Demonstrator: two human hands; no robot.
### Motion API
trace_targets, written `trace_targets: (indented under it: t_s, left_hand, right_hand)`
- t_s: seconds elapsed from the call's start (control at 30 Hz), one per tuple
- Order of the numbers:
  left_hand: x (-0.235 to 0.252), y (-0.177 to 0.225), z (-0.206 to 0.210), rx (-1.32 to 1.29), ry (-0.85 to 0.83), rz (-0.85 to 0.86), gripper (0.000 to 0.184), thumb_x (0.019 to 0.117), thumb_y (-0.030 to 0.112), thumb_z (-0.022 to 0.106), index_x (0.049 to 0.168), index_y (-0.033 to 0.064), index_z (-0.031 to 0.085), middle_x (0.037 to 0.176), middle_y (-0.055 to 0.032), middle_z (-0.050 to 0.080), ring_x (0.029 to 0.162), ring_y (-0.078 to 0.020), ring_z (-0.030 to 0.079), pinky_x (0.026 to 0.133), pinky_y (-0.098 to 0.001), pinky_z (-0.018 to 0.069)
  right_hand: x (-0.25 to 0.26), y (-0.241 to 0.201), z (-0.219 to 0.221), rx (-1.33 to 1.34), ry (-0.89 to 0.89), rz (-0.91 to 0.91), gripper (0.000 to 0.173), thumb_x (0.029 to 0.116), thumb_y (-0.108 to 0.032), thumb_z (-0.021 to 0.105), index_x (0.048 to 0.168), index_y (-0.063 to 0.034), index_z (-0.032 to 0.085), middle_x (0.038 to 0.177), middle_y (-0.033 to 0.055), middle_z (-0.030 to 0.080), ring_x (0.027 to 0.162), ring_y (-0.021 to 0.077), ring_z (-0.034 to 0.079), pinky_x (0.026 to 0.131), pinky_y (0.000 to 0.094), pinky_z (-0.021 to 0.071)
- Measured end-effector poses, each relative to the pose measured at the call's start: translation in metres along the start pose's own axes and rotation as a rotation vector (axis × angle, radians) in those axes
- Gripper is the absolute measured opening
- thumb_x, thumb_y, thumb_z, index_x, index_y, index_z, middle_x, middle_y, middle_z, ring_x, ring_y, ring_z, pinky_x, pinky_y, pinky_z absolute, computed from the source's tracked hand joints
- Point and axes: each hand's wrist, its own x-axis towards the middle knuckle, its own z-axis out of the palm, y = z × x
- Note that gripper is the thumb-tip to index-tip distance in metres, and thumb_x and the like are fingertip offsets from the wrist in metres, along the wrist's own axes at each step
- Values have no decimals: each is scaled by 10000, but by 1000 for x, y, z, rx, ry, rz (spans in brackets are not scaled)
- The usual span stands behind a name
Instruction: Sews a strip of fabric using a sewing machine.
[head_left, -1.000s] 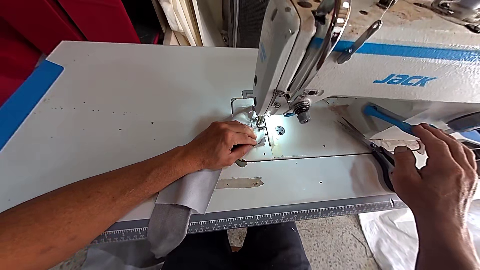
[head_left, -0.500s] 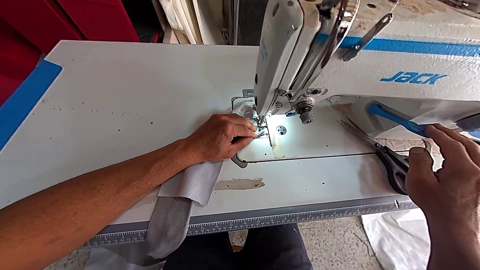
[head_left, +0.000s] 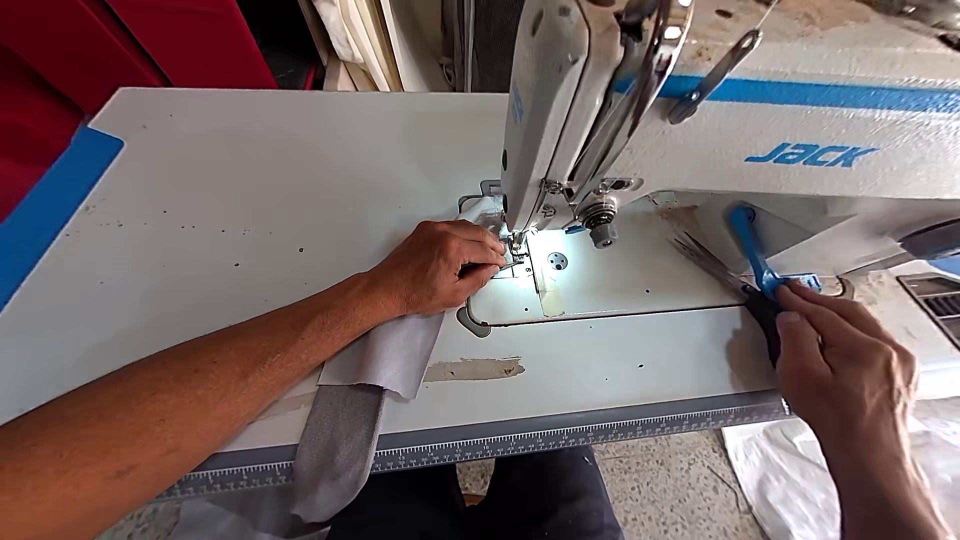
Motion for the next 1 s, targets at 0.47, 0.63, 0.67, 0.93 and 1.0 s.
trace_targets:
  t_s: [0.47,0.63,0.67,0.93,1.0]
  left_hand:
    - [-5,2,0,-21,0,39,265,986,193,570,1016,80,808,1146,-68,759,1168,-157,686,1048,-304,527]
    - [-5,1,0,-16,-5,38,265,989,198,572,1020,82,808,1147,-67,759,1165,-158,687,1046,-304,527]
    - [-5,1,0,-15,-3,36,265,989,196,572,1017,78,807,1147,-69,758,1164,-159,687,1045,-305,528]
    - [0,-4,0,4,-1,13,267,992,193,565,1012,71,802,1154,-68,758,1159,-168,691,1033,-325,535]
    - [0,-6,0,8,-3,6,271,994,201,562,1019,75,801,1154,-66,758,1157,-170,692,1033,-333,534]
  right_hand:
    - [3,-6,-13,-9,2,-11,517,1050,-285,337,1278,22,684,1382,221,626,1295,415,581,1052,632,428]
    - [-13,-48,-24,-6,235,-168,485,1030,-258,411,1326,68,615,1405,283,572,1331,421,532,1109,528,422]
    - [-20,-59,-19,13,248,-222,466,1028,-244,421,1299,73,628,1360,290,600,1286,415,568,1070,522,455]
    - [-54,-90,56,184,262,-356,405,1009,-254,433,1178,-13,711,1187,189,714,1194,305,649,1031,409,496]
    - [-55,-89,57,174,285,-354,403,1010,-241,425,1176,-5,706,1185,199,710,1201,317,643,1043,413,485]
